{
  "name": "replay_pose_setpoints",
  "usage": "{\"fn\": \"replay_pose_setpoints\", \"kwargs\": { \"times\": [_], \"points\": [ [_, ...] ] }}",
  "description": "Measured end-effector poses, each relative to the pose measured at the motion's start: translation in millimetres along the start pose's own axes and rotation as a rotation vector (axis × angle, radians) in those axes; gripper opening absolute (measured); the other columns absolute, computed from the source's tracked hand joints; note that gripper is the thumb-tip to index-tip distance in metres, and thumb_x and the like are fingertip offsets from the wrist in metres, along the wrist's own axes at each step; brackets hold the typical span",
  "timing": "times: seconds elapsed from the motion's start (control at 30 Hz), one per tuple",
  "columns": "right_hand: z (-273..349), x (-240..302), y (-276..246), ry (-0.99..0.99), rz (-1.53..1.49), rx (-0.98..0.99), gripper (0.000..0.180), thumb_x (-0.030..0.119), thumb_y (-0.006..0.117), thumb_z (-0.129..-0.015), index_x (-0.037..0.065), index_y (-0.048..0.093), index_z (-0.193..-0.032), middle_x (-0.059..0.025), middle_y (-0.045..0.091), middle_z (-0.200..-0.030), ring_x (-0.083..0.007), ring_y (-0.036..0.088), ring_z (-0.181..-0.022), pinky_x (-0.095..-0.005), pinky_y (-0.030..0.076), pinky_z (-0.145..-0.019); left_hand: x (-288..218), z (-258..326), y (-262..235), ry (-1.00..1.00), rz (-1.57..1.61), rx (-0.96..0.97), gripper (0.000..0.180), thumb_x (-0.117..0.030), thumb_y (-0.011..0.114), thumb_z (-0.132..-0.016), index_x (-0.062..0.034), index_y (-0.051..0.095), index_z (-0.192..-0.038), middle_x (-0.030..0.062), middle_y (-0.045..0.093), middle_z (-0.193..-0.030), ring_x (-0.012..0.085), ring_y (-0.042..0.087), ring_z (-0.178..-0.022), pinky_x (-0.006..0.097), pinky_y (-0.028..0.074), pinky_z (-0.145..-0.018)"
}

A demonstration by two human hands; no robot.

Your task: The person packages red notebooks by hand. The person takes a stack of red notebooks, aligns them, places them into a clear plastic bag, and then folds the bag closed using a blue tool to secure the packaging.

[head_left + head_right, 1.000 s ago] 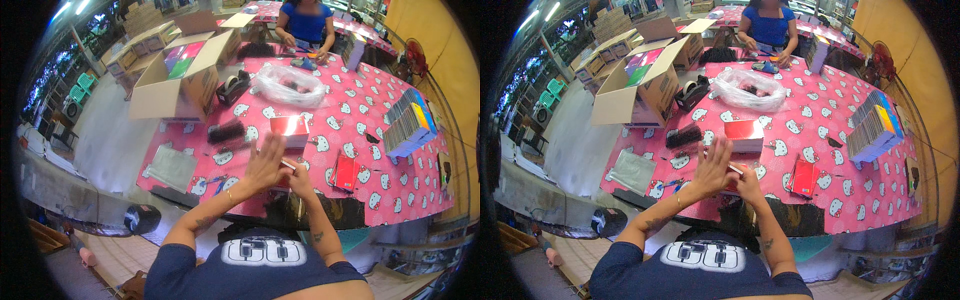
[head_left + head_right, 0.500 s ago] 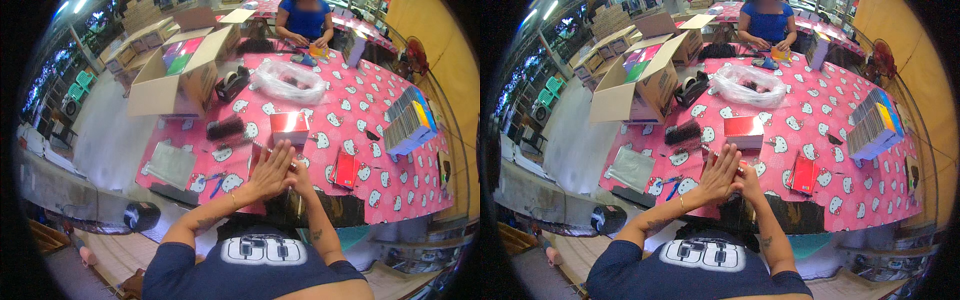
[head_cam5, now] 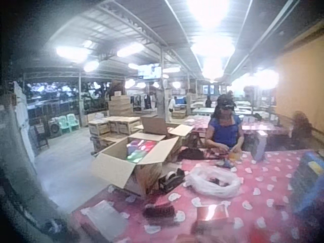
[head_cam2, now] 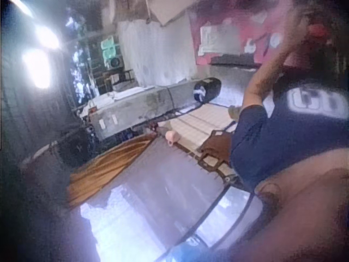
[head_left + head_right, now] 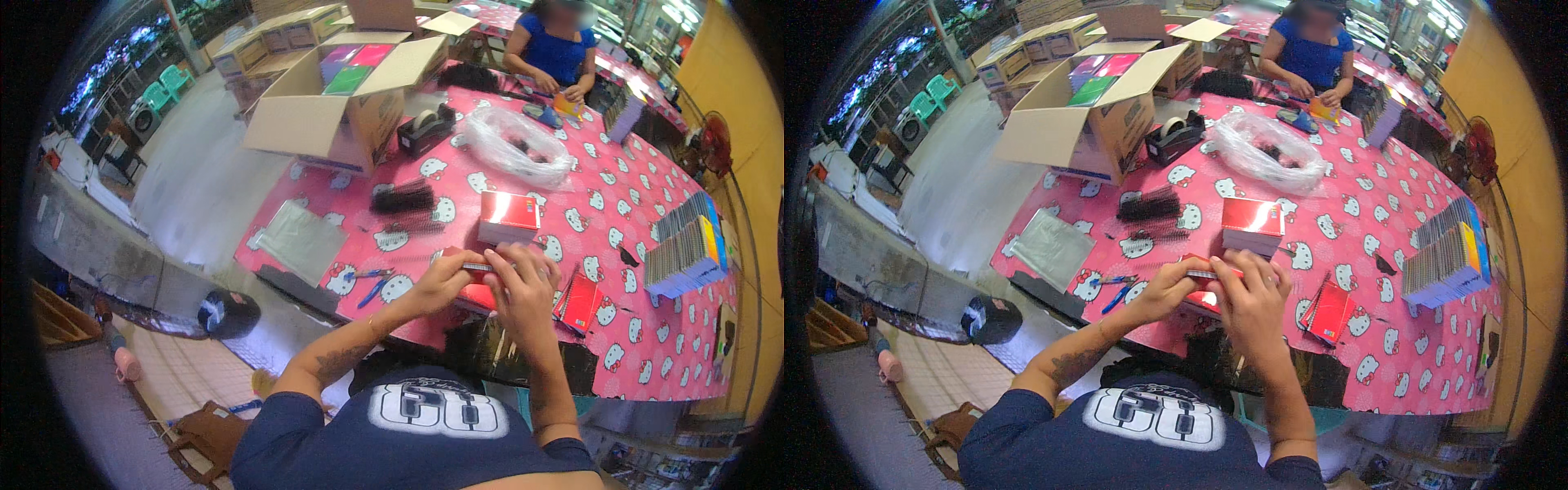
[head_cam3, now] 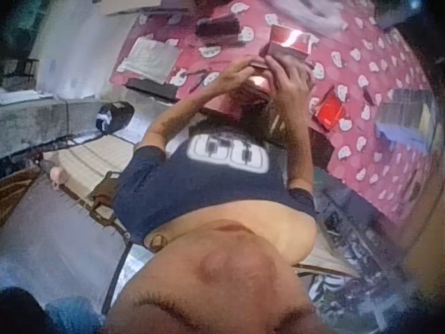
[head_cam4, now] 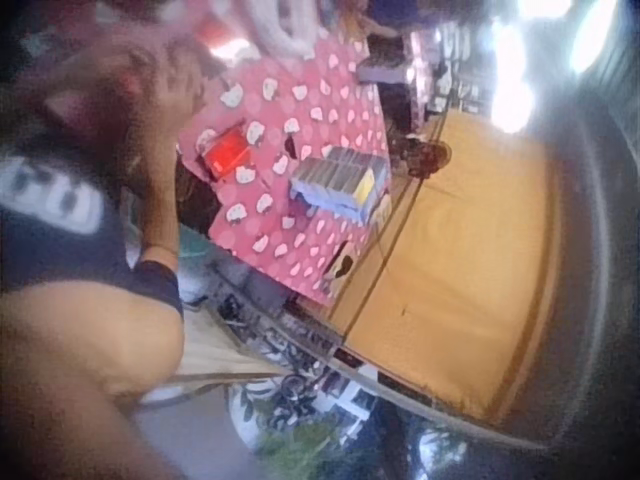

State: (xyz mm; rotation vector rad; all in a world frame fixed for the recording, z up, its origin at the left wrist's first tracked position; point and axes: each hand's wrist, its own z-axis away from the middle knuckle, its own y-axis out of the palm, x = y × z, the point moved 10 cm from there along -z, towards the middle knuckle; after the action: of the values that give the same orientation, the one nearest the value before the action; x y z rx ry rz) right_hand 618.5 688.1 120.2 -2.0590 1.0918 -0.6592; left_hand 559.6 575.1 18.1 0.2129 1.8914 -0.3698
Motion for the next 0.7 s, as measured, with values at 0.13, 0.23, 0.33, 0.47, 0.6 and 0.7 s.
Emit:
{"fn": "replay_pose_setpoints", "kwargs": {
  "times": [0.13,0.23,0.33,0.47,0.6,0.7],
  "points": [
    [14,-31,55,0.106,-0.093,0.148,0.019,0.023,0.069,-0.088,0.012,0.067,-0.104,-0.0038,0.068,-0.091,-0.0232,0.066,-0.080,-0.0373,0.050,-0.071,-2,18,-39,0.262,-0.581,-0.246,0.035,-0.007,0.054,-0.090,0.0025,0.057,-0.124,0.0203,0.063,-0.118,0.0336,0.060,-0.114,0.041,0.046,-0.099],
    [9,-31,54,0.156,-0.144,0.078,0.020,0.024,0.068,-0.088,0.012,0.068,-0.105,-0.0035,0.068,-0.094,-0.0248,0.067,-0.078,-0.0385,0.051,-0.067,94,93,-108,-0.181,-0.869,-0.239,0.045,-0.019,0.063,-0.090,-0.0011,0.055,-0.130,0.0196,0.054,-0.134,0.0424,0.049,-0.125,0.052,0.040,-0.103],
    [3,-25,56,0.180,-0.110,0.089,0.020,0.026,0.068,-0.089,0.013,0.068,-0.104,-0.0036,0.068,-0.093,-0.0263,0.067,-0.073,-0.0397,0.052,-0.064,123,132,-108,-0.218,-1.177,-0.081,0.048,-0.026,0.064,-0.090,-0.0041,0.054,-0.132,0.0179,0.049,-0.139,0.0434,0.046,-0.127,0.055,0.038,-0.102],
    [4,-31,65,0.194,-0.103,0.085,0.020,0.027,0.067,-0.090,0.014,0.069,-0.104,-0.0043,0.069,-0.092,-0.0274,0.067,-0.070,-0.0404,0.052,-0.064,114,127,-108,-0.160,-1.032,-0.085,0.045,-0.030,0.059,-0.095,-0.0049,0.055,-0.132,0.0171,0.060,-0.119,0.0378,0.057,-0.109,0.050,0.046,-0.092],
    [5,-34,66,0.216,-0.132,0.071,0.018,0.027,0.067,-0.090,0.014,0.069,-0.103,-0.0045,0.069,-0.090,-0.0285,0.067,-0.068,-0.0405,0.053,-0.063,119,110,-90,-0.529,0.315,-0.330,0.040,-0.034,0.049,-0.102,-0.0031,0.056,-0.128,0.0134,0.069,-0.104,0.0285,0.067,-0.091,0.041,0.057,-0.078],
    [4,-35,64,0.223,-0.132,0.069,0.018,0.027,0.067,-0.090,0.014,0.069,-0.103,-0.0045,0.069,-0.089,-0.0284,0.067,-0.069,-0.0398,0.052,-0.062,56,77,-23,-0.634,0.592,-0.104,0.044,-0.036,0.044,-0.104,0.0007,0.056,-0.124,0.0176,0.068,-0.112,0.0265,0.070,-0.092,0.040,0.060,-0.076]
  ]
}}
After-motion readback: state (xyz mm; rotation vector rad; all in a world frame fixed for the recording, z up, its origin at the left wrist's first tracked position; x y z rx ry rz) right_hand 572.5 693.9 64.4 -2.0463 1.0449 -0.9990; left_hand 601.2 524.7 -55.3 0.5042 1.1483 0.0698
